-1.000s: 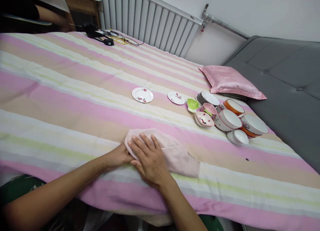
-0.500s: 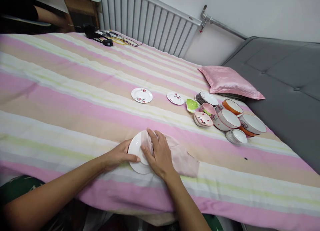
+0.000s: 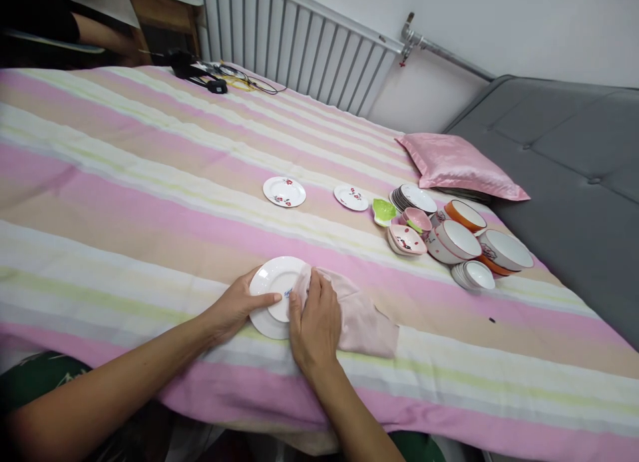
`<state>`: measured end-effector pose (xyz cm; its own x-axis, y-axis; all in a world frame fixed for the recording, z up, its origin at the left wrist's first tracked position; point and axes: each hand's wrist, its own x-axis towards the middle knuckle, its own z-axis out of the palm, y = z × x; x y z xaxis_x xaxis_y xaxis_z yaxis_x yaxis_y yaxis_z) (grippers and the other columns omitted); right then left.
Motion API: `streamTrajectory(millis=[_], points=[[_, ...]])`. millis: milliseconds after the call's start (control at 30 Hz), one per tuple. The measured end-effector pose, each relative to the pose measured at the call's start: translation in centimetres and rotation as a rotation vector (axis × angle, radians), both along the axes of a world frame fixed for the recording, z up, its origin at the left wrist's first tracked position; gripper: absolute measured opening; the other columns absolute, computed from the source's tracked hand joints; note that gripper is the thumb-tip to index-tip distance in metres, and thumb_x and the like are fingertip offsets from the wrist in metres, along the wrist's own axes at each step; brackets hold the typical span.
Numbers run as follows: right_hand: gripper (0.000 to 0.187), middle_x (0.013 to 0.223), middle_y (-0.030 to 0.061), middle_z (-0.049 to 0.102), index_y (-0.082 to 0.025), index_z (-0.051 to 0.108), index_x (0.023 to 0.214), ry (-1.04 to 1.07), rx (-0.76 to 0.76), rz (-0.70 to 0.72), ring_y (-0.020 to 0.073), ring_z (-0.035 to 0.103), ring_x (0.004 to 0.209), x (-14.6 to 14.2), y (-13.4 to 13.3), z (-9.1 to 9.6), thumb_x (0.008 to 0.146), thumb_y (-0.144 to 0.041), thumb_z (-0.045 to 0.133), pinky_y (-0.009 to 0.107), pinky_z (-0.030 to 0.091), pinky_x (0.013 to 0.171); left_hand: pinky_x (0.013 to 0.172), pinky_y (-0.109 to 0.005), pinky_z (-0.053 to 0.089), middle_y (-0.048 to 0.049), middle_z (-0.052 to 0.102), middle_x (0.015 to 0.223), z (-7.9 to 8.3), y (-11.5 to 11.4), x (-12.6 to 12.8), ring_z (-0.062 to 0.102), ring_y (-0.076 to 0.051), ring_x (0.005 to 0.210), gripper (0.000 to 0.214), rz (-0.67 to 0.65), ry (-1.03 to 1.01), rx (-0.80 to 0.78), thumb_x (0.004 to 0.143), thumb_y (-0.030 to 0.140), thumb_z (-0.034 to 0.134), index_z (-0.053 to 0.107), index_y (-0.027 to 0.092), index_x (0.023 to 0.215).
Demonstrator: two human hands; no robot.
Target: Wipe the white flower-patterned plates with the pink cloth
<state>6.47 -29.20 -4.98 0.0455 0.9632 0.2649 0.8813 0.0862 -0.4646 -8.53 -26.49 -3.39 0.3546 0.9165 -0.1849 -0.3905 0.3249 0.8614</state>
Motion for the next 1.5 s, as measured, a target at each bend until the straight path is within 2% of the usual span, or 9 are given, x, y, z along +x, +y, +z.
streamTrajectory(millis=[133,333,567,767,900,1033,1233,1333,1500], points=[[0.052,0.139,0.0126,0.033,-0.012,0.025,0.137,0.041,0.008,0.035,0.0257,0.028,0.129,0.1,0.1,-0.7,0.091,-0.036,0.026,0.049,0.029,0.101,0.090,-0.037,0.042,-0.0096,0.057,0.119,-0.1,0.0,0.0,0.053,-0.025,0.107,0.058,-0.038,0.078,0.082,0.065,0.020,0.070,0.048,0.018,0.119],[0.047,0.144,0.0067,0.026,-0.016,0.022,0.138,0.111,0.158,0.186,0.0182,0.020,0.133,0.4,0.6,-0.6,0.092,-0.026,0.024,0.045,0.023,0.107,0.090,-0.037,0.043,-0.0068,0.059,0.115,-0.3,0.2,0.1,0.053,-0.024,0.106,0.059,-0.074,0.208,0.225,0.066,0.019,0.068,0.047,0.018,0.120],[0.049,0.142,0.0042,0.030,-0.019,0.027,0.137,-0.098,0.224,0.466,0.0201,0.018,0.134,-0.1,0.5,1.3,0.088,-0.018,0.030,0.047,0.021,0.107,0.092,-0.034,0.041,-0.0073,0.055,0.122,-0.7,0.1,0.3,0.051,-0.024,0.110,0.061,-0.052,0.308,0.368,0.066,0.018,0.065,0.045,0.017,0.123],[0.046,0.136,0.0033,0.040,-0.018,0.038,0.132,-0.216,0.254,0.695,0.0198,0.025,0.132,-0.1,0.2,2.2,0.086,-0.021,0.034,0.046,0.018,0.108,0.086,-0.035,0.045,-0.0083,0.064,0.106,-0.7,0.1,0.4,0.058,-0.025,0.098,0.049,-0.165,0.240,0.378,0.061,0.007,0.060,0.057,0.012,0.109],[0.044,0.137,0.0016,0.040,-0.020,0.038,0.132,-0.220,0.225,0.646,0.0191,0.025,0.131,-0.1,0.3,2.3,0.088,-0.022,0.034,0.044,0.020,0.108,0.086,-0.035,0.045,-0.0080,0.064,0.105,-0.6,0.0,0.4,0.058,-0.025,0.098,0.051,-0.145,0.237,0.376,0.062,0.010,0.061,0.055,0.013,0.113],[0.045,0.140,0.0019,0.035,-0.019,0.034,0.134,-0.184,0.192,0.488,0.0190,0.022,0.132,0.0,0.6,2.0,0.089,-0.021,0.032,0.043,0.024,0.106,0.085,-0.034,0.045,-0.0064,0.062,0.110,-0.7,0.0,0.4,0.056,-0.025,0.100,0.059,-0.064,0.348,0.380,0.063,0.018,0.066,0.049,0.016,0.120],[0.045,0.140,0.0063,0.034,-0.014,0.032,0.135,-0.099,0.192,0.293,0.0190,0.024,0.132,0.5,1.0,1.0,0.090,-0.022,0.029,0.042,0.027,0.105,0.086,-0.034,0.045,-0.0069,0.060,0.114,-0.4,0.1,0.2,0.055,-0.025,0.102,0.063,-0.088,0.379,0.359,0.061,0.021,0.069,0.047,0.015,0.121],[0.046,0.140,0.0061,0.034,-0.015,0.031,0.135,-0.125,0.206,0.326,0.0195,0.023,0.132,0.5,0.9,1.0,0.090,-0.021,0.029,0.043,0.027,0.105,0.087,-0.035,0.044,-0.0069,0.060,0.114,-0.5,0.1,0.2,0.055,-0.025,0.103,0.063,-0.073,0.385,0.378,0.061,0.022,0.068,0.048,0.015,0.120],[0.044,0.138,0.0025,0.038,-0.019,0.036,0.133,-0.227,0.248,0.563,0.0191,0.022,0.133,-0.1,0.6,1.7,0.089,-0.019,0.032,0.045,0.021,0.107,0.088,-0.034,0.044,-0.0075,0.061,0.113,-0.9,-0.1,0.4,0.057,-0.024,0.101,0.054,-0.083,0.296,0.379,0.064,0.016,0.063,0.051,0.014,0.116]])
